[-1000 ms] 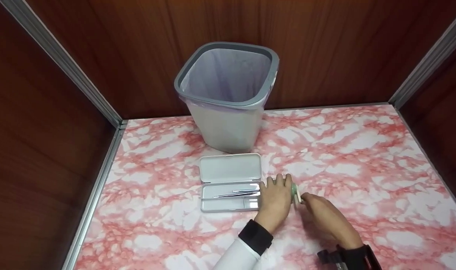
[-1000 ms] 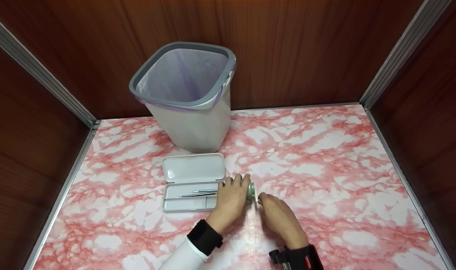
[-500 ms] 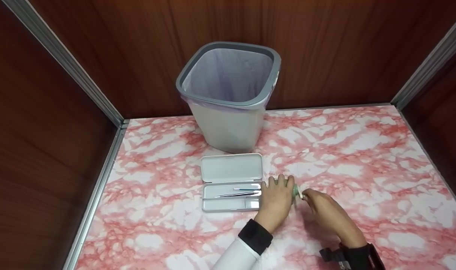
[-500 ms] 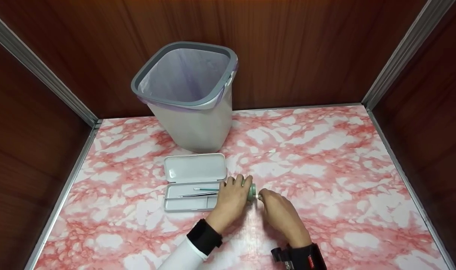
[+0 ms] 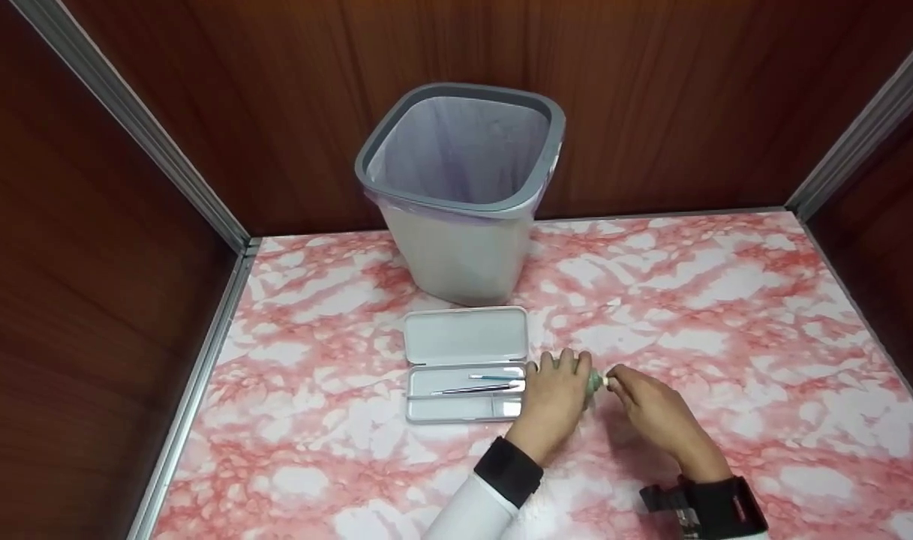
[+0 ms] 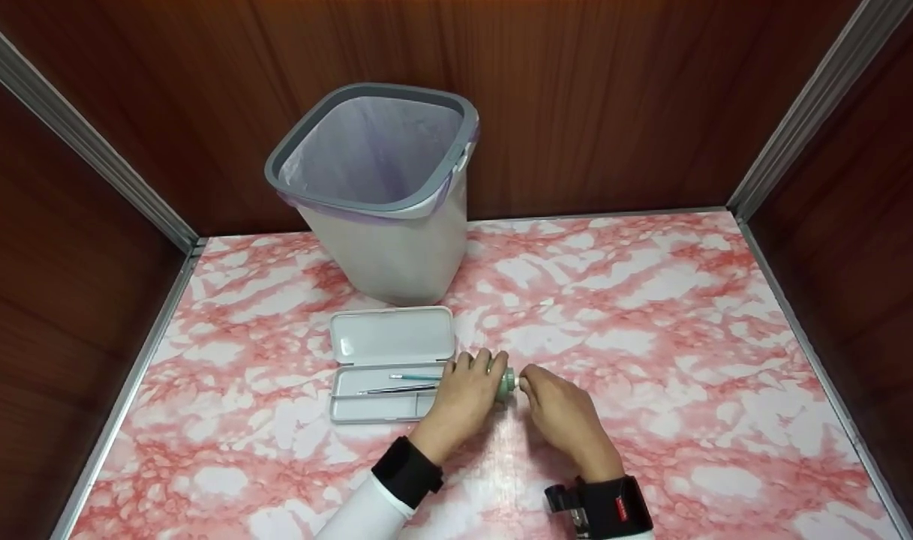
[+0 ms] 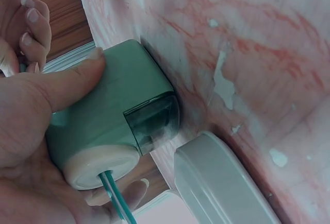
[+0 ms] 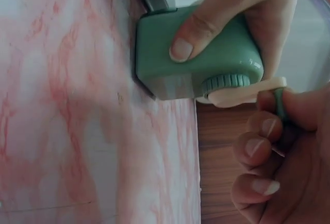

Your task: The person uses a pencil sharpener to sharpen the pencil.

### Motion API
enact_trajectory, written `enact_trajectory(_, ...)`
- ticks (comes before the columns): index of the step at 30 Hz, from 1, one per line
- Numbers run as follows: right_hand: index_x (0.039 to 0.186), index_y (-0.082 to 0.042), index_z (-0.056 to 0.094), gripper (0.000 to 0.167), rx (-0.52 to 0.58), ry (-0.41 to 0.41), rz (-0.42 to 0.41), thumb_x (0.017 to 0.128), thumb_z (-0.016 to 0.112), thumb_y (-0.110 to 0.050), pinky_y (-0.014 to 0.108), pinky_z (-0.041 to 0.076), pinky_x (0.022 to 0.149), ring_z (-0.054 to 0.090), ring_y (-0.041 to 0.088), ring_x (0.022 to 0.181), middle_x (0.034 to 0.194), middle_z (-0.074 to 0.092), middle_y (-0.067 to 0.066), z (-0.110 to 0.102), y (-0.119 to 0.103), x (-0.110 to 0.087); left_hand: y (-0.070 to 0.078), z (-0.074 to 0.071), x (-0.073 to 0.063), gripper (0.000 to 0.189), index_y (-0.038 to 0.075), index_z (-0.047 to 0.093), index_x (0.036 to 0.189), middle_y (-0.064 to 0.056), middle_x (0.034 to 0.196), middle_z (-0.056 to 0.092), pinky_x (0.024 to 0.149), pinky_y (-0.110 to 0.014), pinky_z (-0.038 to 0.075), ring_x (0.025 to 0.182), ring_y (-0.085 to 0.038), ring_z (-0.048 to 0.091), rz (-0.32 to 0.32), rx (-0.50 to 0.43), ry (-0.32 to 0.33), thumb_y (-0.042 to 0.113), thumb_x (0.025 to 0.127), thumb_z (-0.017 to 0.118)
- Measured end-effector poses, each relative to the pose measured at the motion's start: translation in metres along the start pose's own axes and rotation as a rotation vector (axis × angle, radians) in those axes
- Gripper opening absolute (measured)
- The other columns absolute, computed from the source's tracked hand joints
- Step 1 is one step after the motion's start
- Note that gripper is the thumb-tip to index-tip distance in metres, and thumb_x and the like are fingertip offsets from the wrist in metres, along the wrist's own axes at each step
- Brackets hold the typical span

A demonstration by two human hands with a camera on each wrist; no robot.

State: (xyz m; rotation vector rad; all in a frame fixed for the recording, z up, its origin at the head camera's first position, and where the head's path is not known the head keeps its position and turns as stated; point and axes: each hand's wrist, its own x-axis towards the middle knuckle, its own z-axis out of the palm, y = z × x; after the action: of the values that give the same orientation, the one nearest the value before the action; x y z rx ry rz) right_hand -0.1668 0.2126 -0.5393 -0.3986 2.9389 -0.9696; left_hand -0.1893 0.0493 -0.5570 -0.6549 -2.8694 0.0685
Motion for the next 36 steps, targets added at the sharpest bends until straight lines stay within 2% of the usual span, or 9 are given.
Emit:
enact_trajectory(5, 0.097, -0.013, 0.058, 0.015, -0.005, 0.008, 0.022, 0.103, 0.045, -0.019, 0.045, 0.044, 0.069, 0.056, 0.021, 0.078, 0.088, 0.060, 0.006, -0.001, 0.005, 0.010, 0.001, 0.001, -0.001, 0.044, 0.021, 0.050, 0.130, 0.002, 0.112, 0.055, 0.072, -0.036, 0.043, 0.096, -0.021, 0.054, 0.019, 0.010, 0.022, 0.036, 0.090, 0.062)
enact_trajectory(10, 0.097, -0.013, 0.056, 0.019, 0.006, -0.006, 0.042, 0.105, 0.041, -0.022, 0.043, 0.041, 0.067, 0.052, 0.021, 0.075, 0.085, 0.057, 0.005, -0.003, 0.006, 0.016, 0.001, 0.002, -0.001, 0.045, 0.021, 0.050, 0.129, 0.002, 0.111, 0.055, 0.071, -0.035, 0.042, 0.095, -0.021, 0.054, 0.018, 0.013, 0.043, 0.038, 0.089, 0.063)
enact_trajectory(15, 0.095, -0.012, 0.053, 0.023, 0.026, -0.029, 0.043, 0.105, 0.038, -0.026, 0.039, 0.038, 0.065, 0.047, 0.019, 0.071, 0.079, 0.051, 0.001, -0.003, 0.005, 0.018, 0.000, 0.003, -0.001, 0.053, 0.020, 0.051, 0.131, 0.001, 0.111, 0.054, 0.071, -0.035, 0.043, 0.095, -0.021, 0.054, 0.015, 0.010, 0.054, 0.041, 0.085, 0.067)
enact_trajectory(21, 0.093, -0.011, 0.051, 0.027, 0.063, -0.048, 0.067, 0.106, 0.036, -0.031, 0.040, 0.037, 0.066, 0.046, 0.021, 0.070, 0.076, 0.048, 0.001, -0.001, 0.009, 0.024, -0.001, 0.003, -0.001, 0.065, 0.019, 0.049, 0.133, 0.000, 0.113, 0.053, 0.073, -0.034, 0.043, 0.097, -0.022, 0.053, 0.010, -0.016, 0.027, 0.047, 0.079, 0.074)
enact_trajectory(24, 0.103, -0.006, 0.054, 0.033, 0.084, -0.047, 0.093, 0.106, 0.035, -0.032, 0.047, 0.043, 0.075, 0.056, 0.029, 0.081, 0.086, 0.057, 0.009, 0.000, 0.012, 0.028, 0.001, 0.003, -0.001, 0.067, 0.019, 0.049, 0.133, 0.000, 0.113, 0.054, 0.073, -0.034, 0.043, 0.097, -0.022, 0.053, 0.017, -0.025, 0.023, 0.048, 0.078, 0.074)
enact_trajectory(27, 0.112, -0.002, 0.054, 0.039, 0.095, -0.055, 0.114, 0.106, 0.032, -0.034, 0.055, 0.043, 0.084, 0.059, 0.039, 0.097, 0.100, 0.062, 0.018, 0.002, 0.014, 0.030, 0.001, 0.003, -0.001, 0.071, 0.019, 0.049, 0.135, -0.001, 0.114, 0.054, 0.074, -0.034, 0.043, 0.097, -0.022, 0.053, 0.023, -0.030, 0.014, 0.051, 0.077, 0.075)
enact_trajectory(30, 0.118, -0.002, 0.053, 0.042, 0.105, -0.055, 0.127, 0.106, 0.031, -0.036, 0.059, 0.040, 0.090, 0.057, 0.043, 0.108, 0.109, 0.063, 0.023, 0.003, 0.016, 0.032, 0.001, 0.003, -0.001, 0.073, 0.018, 0.049, 0.135, -0.001, 0.115, 0.054, 0.074, -0.035, 0.044, 0.098, -0.023, 0.053, 0.022, -0.033, 0.008, 0.051, 0.076, 0.075)
enact_trajectory(33, 0.115, -0.003, 0.053, 0.043, 0.127, -0.054, 0.133, 0.106, 0.030, -0.038, 0.059, 0.039, 0.091, 0.057, 0.042, 0.108, 0.108, 0.062, 0.023, 0.005, 0.017, 0.035, 0.001, 0.004, -0.001, 0.074, 0.018, 0.049, 0.136, -0.002, 0.115, 0.054, 0.075, -0.035, 0.044, 0.098, -0.023, 0.053, 0.017, -0.033, 0.011, 0.052, 0.076, 0.076)
enact_trajectory(36, 0.124, 0.001, 0.051, 0.049, 0.142, -0.057, 0.140, 0.106, 0.029, -0.038, 0.060, 0.034, 0.099, 0.049, 0.045, 0.120, 0.124, 0.055, 0.030, 0.008, 0.019, 0.038, 0.001, 0.004, -0.001, 0.075, 0.018, 0.048, 0.136, -0.002, 0.116, 0.054, 0.075, -0.035, 0.044, 0.098, -0.023, 0.053, 0.014, -0.037, 0.012, 0.052, 0.075, 0.076)
